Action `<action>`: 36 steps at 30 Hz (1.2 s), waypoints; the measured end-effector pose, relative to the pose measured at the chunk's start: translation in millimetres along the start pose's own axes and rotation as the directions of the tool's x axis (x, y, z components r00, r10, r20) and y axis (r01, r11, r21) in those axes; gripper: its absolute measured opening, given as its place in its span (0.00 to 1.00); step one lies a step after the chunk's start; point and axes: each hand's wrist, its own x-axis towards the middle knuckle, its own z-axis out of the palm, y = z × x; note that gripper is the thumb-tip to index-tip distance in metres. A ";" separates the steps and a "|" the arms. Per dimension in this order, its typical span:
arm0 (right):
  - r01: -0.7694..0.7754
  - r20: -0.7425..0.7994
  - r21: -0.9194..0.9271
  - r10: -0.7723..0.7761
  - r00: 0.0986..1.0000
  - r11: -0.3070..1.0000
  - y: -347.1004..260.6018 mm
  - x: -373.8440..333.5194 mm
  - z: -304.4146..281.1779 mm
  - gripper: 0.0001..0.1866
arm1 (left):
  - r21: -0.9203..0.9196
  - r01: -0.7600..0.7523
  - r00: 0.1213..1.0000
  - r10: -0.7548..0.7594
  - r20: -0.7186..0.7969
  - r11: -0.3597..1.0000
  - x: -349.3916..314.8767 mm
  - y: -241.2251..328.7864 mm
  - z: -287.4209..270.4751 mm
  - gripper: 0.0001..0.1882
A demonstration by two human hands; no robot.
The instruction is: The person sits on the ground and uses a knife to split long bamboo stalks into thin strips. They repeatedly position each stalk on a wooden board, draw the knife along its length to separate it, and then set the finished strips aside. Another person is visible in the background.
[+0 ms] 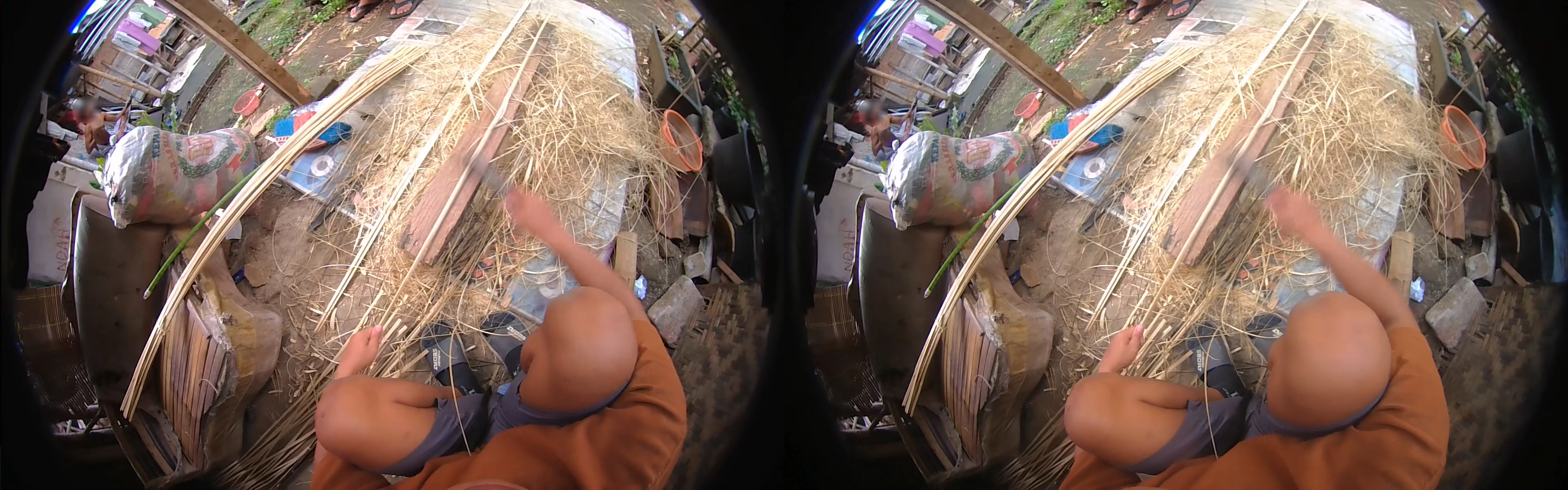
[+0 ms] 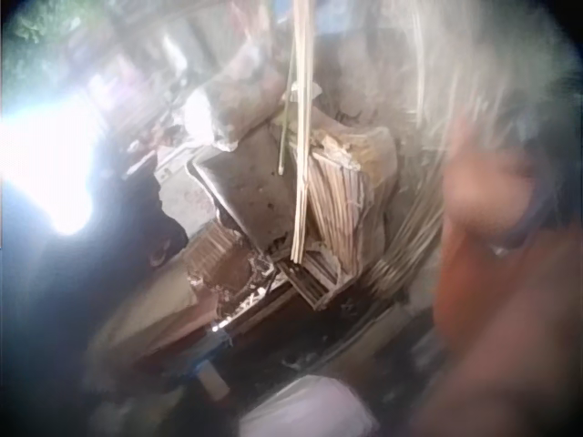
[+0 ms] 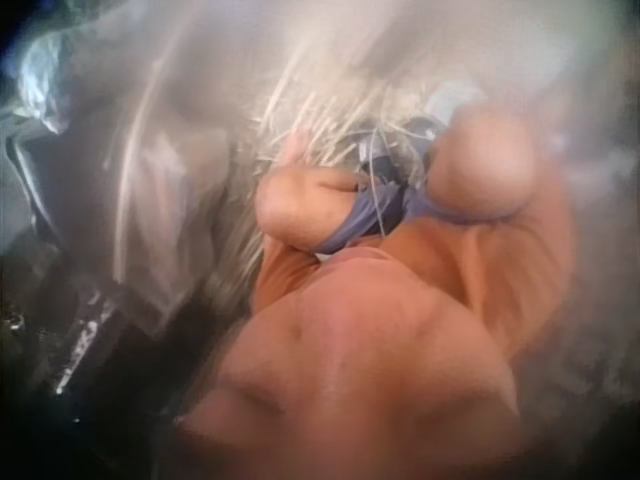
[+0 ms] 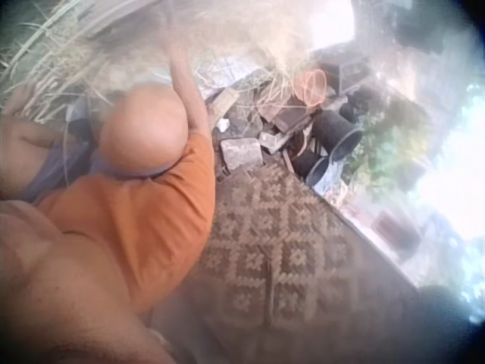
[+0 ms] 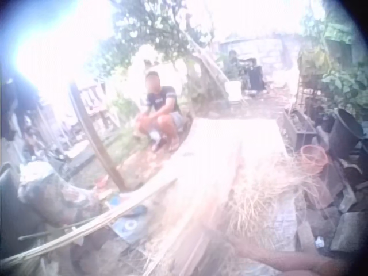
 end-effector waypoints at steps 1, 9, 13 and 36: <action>0.141 0.017 0.144 -0.145 0.989 0.979 -46.2 -20.9 42.1 0.23 | -0.056 -0.003 1.000 0.003 -0.008 0.998 -1.1 1.4 -4.9 0.24; 0.126 -0.133 0.116 -0.110 0.985 0.985 -36.2 -33.2 51.9 0.26 | -0.219 0.087 0.984 -0.118 -0.132 0.972 -55.3 -64.3 4.0 0.24; 0.445 0.058 0.080 -0.450 0.891 0.892 -117.0 -61.4 42.1 0.26 | -0.204 -0.023 1.000 0.021 -0.015 0.979 -0.3 -22.8 -12.1 0.28; 0.062 -0.028 -0.063 -0.064 0.998 0.996 8.3 -3.6 18.6 0.26 | -0.148 -0.064 0.989 0.043 -0.140 0.987 -9.0 -33.1 17.0 0.23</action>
